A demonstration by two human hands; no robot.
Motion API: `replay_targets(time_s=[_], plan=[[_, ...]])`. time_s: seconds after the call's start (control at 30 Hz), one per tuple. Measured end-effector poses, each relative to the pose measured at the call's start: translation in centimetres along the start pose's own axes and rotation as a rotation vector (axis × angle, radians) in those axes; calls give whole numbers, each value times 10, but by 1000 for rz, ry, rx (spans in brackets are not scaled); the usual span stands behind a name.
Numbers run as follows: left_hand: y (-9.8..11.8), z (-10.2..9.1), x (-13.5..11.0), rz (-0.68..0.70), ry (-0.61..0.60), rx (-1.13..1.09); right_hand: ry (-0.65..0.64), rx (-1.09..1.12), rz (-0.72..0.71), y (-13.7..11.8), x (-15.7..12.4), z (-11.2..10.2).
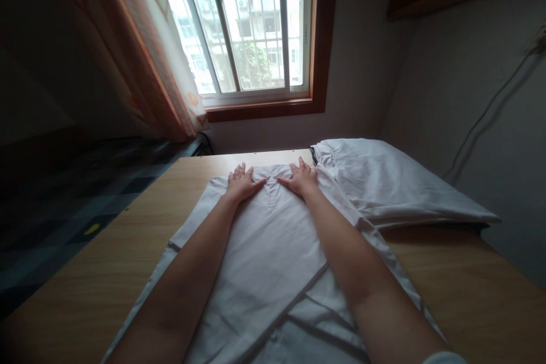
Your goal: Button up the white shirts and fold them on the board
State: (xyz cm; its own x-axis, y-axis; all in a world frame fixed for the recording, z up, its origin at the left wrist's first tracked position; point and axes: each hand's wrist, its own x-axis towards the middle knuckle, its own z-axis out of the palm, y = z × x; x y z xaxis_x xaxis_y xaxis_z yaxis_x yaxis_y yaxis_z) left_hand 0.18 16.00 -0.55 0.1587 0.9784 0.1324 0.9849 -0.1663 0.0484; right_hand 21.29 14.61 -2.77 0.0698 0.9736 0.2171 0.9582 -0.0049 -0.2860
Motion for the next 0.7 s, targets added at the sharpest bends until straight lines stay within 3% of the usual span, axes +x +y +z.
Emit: replay_targets(time_s=[0.13,0.2,0.27,0.37,0.5,0.6,0.7], plan=[[2,2,0,204,169,27,147,-31,-184,-2,-2,-2],[3,3,1,254,114,-1,115,-32,-289,-2,0,-2],[3,3,1,258,17,-25,5,-12,-341,-2,3,-2],[2,5,2,235,-62,-35,-160,5,-271,-4,6,1],[1,5,1,159,-90,-46,-205,-1,-189,-7,6,5],[0,4,1,109,-58,-76,-129,12,-189,-5,5,5],[-5,4,3,-1,95,-105,80,-15,-159,4,5,4]])
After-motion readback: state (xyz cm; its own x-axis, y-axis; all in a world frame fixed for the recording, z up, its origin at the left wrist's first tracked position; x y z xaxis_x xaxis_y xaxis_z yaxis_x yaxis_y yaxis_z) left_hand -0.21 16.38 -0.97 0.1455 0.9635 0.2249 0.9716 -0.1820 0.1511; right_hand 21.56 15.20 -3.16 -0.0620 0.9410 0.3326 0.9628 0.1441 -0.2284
